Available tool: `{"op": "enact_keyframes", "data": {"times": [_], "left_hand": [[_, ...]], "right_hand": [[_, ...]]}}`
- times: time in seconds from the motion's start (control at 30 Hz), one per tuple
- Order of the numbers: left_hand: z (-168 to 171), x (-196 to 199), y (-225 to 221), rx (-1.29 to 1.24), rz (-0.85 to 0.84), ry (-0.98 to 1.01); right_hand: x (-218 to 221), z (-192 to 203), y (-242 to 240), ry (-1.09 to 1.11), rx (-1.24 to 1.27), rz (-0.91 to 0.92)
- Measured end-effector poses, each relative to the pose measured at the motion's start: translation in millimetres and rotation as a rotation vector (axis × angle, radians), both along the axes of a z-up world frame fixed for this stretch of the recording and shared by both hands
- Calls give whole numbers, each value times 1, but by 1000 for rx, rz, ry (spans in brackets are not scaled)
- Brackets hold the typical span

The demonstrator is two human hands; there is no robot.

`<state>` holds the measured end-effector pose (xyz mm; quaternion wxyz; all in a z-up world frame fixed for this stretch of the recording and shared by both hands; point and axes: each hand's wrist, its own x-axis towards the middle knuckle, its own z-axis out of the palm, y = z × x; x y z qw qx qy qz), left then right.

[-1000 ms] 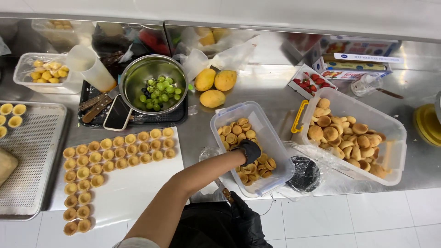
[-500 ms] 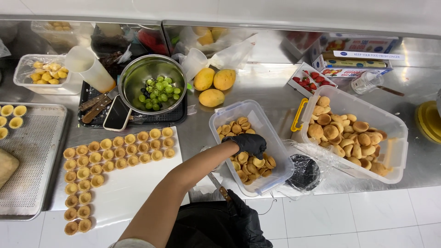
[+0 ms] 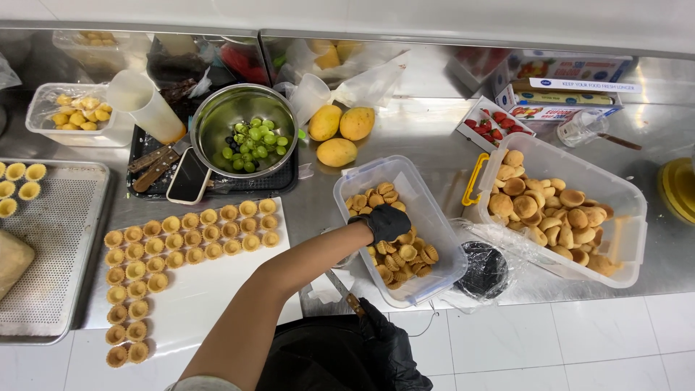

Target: Arrange tart shells on a board and prepare them with fillings.

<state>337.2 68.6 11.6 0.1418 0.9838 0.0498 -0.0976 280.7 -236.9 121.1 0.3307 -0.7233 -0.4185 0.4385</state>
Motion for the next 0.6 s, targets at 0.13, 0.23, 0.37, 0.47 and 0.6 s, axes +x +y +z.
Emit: {"op": "enact_keyframes", "data": {"times": [0.13, 0.23, 0.37, 0.47, 0.6], "left_hand": [[57, -7, -4, -27, 137, -174], [93, -13, -6, -286, 214, -222], [135, -45, -5, -893, 424, -345], [178, -109, 2, -1409, 528, -578], [167, -202, 3, -1377, 922, -869]], "right_hand": [[-3, -3, -2, 85, 1, -36], [-2, -4, -4, 116, -42, -65], [0, -26, -9, 160, 13, -160], [-4, 1, 1, 393, 40, -283], [17, -14, -3, 358, -39, -332]]}}
